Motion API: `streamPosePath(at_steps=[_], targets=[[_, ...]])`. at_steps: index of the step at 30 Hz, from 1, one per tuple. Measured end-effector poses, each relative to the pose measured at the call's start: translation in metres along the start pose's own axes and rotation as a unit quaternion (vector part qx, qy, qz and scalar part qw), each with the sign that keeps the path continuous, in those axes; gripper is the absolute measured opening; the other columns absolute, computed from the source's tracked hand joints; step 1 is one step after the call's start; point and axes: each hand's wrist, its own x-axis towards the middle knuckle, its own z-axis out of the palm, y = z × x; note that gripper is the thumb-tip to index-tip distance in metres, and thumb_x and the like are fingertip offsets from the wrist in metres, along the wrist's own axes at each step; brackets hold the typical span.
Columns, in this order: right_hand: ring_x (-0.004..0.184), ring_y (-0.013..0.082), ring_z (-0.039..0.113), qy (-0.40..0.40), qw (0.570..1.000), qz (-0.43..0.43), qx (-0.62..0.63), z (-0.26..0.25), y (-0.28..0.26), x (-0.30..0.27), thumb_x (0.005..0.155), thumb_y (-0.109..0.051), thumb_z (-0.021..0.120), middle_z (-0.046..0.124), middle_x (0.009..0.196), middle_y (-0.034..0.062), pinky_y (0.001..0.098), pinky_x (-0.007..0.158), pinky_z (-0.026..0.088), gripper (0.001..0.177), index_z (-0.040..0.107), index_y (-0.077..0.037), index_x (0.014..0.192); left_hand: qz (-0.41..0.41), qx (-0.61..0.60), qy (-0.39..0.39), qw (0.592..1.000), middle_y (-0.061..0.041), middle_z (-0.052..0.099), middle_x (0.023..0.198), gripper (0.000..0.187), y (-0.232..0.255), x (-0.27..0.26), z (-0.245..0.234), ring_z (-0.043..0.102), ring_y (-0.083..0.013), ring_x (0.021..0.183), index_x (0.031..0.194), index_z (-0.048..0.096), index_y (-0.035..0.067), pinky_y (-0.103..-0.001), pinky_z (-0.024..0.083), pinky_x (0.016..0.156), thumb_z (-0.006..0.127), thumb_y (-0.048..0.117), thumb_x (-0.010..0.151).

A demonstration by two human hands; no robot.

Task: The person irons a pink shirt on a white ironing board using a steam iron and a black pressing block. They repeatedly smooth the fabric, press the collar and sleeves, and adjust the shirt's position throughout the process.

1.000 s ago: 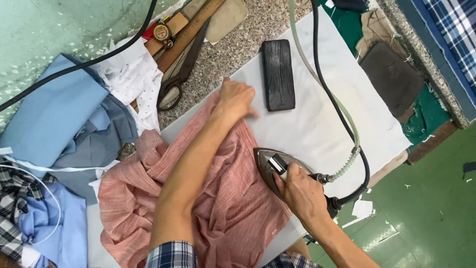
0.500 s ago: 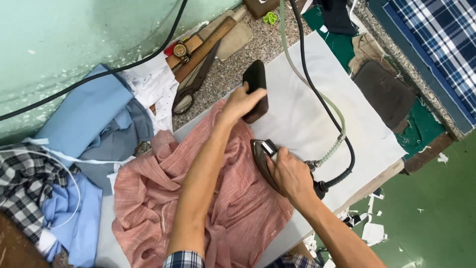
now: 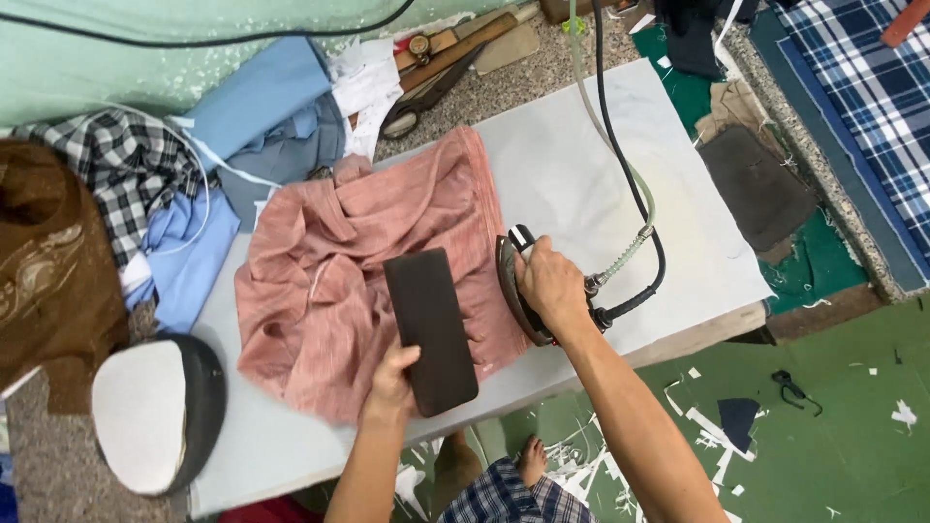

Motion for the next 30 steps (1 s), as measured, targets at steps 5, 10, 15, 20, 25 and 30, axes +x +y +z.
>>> streamPosePath(at_steps=[5,10,15,20,25,30], targets=[[0.083,0.0469,0.075,-0.016,1.0,-0.009,0.007,-0.008,0.013,-0.06,0.104,-0.045,0.044,0.071,0.083,0.0258,0.0557,0.075,0.059,0.039,0.05,-0.006,0.102,-0.067,-0.079,0.052,0.993,-0.027,0.065,0.127,0.064,-0.021,-0.069,0.112,0.068,-0.0393,0.105,0.132,0.058,0.001,-0.052,0.058,0.088,0.058,0.043,0.084],[0.085,0.0467,0.075,-0.031,0.999,0.0,-0.011,-0.001,0.029,-0.088,0.104,-0.047,0.042,0.072,0.084,0.0255,0.0554,0.076,0.059,0.041,0.05,-0.007,0.102,-0.059,-0.123,-0.043,0.99,-0.031,0.056,0.135,0.078,-0.064,-0.081,0.1,0.063,-0.0445,0.11,0.138,0.052,-0.002,-0.056,0.05,0.098,0.047,0.058,0.089],[0.09,0.0495,0.074,-0.056,0.998,0.033,-0.01,-0.008,0.026,-0.101,0.103,-0.052,0.045,0.072,0.088,0.0287,0.0574,0.081,0.058,0.047,0.051,-0.006,0.103,-0.092,-0.089,-0.037,0.991,-0.029,0.063,0.124,0.076,-0.072,-0.082,0.096,0.069,-0.0414,0.109,0.131,0.057,-0.002,-0.051,0.054,0.098,0.042,0.063,0.092],[0.09,0.0491,0.074,-0.058,0.997,0.052,-0.027,-0.019,0.011,-0.087,0.104,-0.053,0.043,0.072,0.088,0.0285,0.0569,0.08,0.058,0.048,0.052,-0.006,0.103,-0.12,-0.146,-0.039,0.981,-0.029,0.064,0.124,0.078,-0.075,-0.075,0.085,0.07,-0.0428,0.106,0.129,0.059,-0.002,-0.052,0.057,0.095,0.046,0.064,0.091],[0.09,0.0499,0.074,-0.042,0.997,0.05,-0.042,-0.01,0.007,-0.058,0.104,-0.056,0.041,0.072,0.087,0.0285,0.0574,0.081,0.058,0.05,0.051,-0.006,0.103,-0.139,-0.145,-0.043,0.979,-0.028,0.064,0.125,0.079,-0.074,-0.056,0.061,0.07,-0.0433,0.105,0.131,0.058,-0.002,-0.054,0.058,0.093,0.046,0.065,0.091],[0.09,0.0515,0.073,-0.026,0.997,0.049,-0.048,-0.011,-0.002,-0.031,0.105,-0.054,0.043,0.071,0.087,0.0299,0.0588,0.081,0.058,0.05,0.05,-0.004,0.104,-0.146,-0.13,-0.044,0.98,-0.026,0.067,0.125,0.073,-0.088,-0.039,0.034,0.071,-0.0408,0.106,0.132,0.06,0.0,-0.053,0.058,0.096,0.048,0.061,0.092]])
